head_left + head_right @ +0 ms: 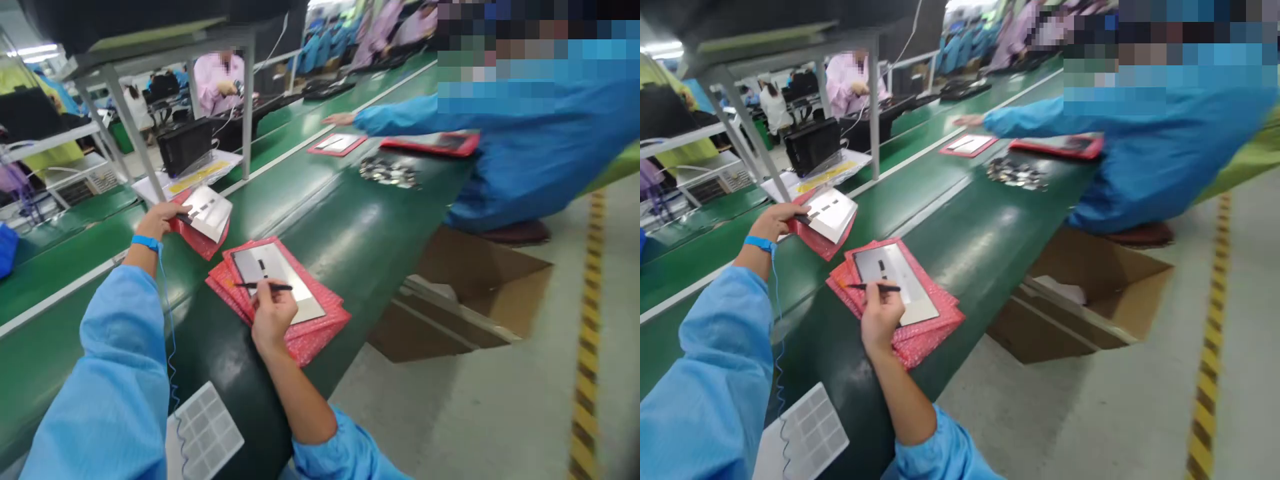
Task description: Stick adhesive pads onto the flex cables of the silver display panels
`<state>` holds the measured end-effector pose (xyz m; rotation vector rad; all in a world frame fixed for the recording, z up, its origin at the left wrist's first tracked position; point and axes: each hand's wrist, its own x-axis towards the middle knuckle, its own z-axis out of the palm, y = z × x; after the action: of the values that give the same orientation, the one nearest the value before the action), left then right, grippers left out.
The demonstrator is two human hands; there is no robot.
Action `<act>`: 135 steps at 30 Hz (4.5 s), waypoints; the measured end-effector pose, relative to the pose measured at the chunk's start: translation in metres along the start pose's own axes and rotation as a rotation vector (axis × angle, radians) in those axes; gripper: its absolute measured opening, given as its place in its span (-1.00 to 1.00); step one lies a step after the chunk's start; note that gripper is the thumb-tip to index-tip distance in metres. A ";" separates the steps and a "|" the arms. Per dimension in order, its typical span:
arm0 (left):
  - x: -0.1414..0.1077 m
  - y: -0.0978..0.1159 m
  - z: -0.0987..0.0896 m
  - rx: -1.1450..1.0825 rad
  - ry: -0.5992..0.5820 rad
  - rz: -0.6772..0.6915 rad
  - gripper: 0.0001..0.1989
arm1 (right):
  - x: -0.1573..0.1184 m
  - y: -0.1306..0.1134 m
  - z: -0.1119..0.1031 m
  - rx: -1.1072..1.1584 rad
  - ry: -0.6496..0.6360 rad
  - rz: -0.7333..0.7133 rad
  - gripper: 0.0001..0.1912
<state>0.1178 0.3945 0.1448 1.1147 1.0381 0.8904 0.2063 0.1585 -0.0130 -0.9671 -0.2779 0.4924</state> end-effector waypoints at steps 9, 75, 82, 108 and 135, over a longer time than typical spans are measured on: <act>-0.249 -0.117 -0.091 -0.085 0.338 0.053 -0.53 | 0.002 -0.013 -0.019 0.069 0.044 0.039 -0.76; -0.410 -0.270 0.004 1.184 0.120 0.547 -0.56 | -0.049 -0.039 -0.062 -0.710 -0.935 0.347 -0.65; -0.410 -0.269 0.004 1.198 0.098 0.500 -0.44 | -0.047 -0.038 -0.063 -0.732 -0.951 0.338 -0.59; -0.410 -0.254 0.011 1.567 0.152 0.158 -0.10 | -0.038 0.002 -0.098 -0.456 -0.839 0.249 -0.72; -0.459 -0.281 -0.082 1.349 0.338 0.341 -0.46 | -0.134 0.001 -0.059 -0.590 -1.303 0.185 -0.57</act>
<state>-0.0759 -0.0760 -0.0478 2.3549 1.8493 0.5740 0.1166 0.0479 -0.0472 -1.1185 -1.5799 1.2196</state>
